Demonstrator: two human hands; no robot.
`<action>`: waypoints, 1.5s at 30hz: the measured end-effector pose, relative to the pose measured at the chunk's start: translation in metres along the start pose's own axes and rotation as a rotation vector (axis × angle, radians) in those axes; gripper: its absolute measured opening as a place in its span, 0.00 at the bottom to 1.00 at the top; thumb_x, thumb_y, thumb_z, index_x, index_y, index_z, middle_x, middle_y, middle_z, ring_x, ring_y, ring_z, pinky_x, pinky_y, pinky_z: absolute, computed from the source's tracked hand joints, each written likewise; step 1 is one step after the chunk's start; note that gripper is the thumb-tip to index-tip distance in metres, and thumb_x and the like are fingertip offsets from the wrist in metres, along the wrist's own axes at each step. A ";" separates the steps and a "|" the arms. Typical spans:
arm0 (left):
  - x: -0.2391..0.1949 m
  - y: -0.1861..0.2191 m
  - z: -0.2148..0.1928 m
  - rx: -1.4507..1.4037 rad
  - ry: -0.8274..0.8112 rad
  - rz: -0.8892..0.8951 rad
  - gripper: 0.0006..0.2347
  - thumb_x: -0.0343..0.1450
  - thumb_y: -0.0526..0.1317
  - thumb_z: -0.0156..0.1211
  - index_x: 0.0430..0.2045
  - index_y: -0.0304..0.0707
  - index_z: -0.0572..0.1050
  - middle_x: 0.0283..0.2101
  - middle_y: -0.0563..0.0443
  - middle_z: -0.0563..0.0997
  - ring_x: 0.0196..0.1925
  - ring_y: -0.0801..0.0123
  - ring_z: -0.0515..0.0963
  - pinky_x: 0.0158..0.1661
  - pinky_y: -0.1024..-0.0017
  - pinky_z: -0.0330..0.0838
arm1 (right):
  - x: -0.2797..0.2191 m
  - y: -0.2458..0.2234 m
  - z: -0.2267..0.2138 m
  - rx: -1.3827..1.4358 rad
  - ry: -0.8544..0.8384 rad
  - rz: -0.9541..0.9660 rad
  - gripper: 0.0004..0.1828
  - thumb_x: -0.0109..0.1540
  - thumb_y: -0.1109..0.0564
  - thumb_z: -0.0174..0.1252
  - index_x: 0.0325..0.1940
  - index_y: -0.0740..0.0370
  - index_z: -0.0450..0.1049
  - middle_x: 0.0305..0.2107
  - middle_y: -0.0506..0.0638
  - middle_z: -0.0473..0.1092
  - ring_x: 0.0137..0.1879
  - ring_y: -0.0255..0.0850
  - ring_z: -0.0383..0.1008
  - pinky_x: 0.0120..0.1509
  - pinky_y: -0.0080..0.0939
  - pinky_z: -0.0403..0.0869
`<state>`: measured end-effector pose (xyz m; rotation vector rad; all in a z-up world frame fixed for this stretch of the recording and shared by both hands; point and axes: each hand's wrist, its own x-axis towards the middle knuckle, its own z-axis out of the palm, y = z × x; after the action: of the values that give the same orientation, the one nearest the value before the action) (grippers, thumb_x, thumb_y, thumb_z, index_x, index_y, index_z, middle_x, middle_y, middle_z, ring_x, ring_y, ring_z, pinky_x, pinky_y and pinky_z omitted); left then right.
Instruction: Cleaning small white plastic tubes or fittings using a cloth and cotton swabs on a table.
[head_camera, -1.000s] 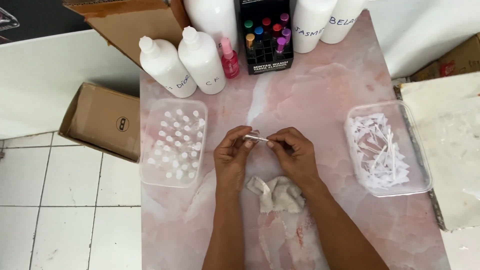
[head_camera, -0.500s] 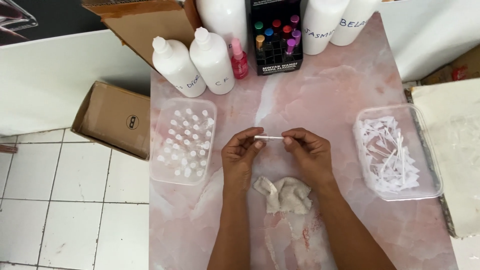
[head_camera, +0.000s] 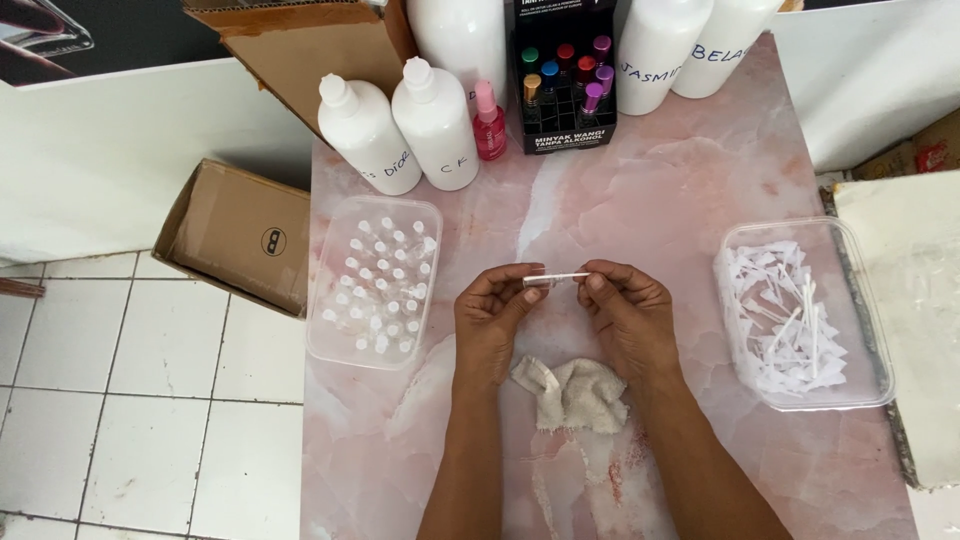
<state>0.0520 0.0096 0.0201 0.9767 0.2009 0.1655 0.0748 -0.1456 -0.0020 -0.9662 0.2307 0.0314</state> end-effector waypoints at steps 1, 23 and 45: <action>0.000 -0.001 0.000 0.000 -0.001 -0.001 0.11 0.66 0.23 0.67 0.41 0.23 0.77 0.44 0.33 0.82 0.45 0.61 0.84 0.48 0.67 0.83 | 0.000 0.001 -0.001 0.000 0.001 0.000 0.09 0.61 0.70 0.63 0.46 0.72 0.79 0.33 0.62 0.77 0.38 0.40 0.79 0.46 0.34 0.78; -0.003 -0.004 0.005 0.134 -0.007 -0.073 0.09 0.72 0.34 0.64 0.42 0.25 0.80 0.32 0.38 0.82 0.34 0.62 0.85 0.36 0.72 0.82 | -0.011 -0.025 0.013 -0.375 0.059 -0.431 0.05 0.64 0.66 0.65 0.43 0.69 0.78 0.33 0.58 0.78 0.37 0.32 0.76 0.45 0.29 0.75; 0.002 -0.004 -0.004 0.092 0.010 0.123 0.10 0.65 0.22 0.67 0.38 0.25 0.78 0.45 0.40 0.81 0.45 0.67 0.81 0.48 0.72 0.80 | -0.005 -0.021 0.013 -0.590 -0.102 -0.250 0.02 0.64 0.63 0.66 0.37 0.65 0.83 0.26 0.51 0.76 0.34 0.31 0.70 0.40 0.33 0.73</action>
<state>0.0535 0.0107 0.0144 1.0805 0.1591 0.2759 0.0754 -0.1465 0.0231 -1.5713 -0.0009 -0.0855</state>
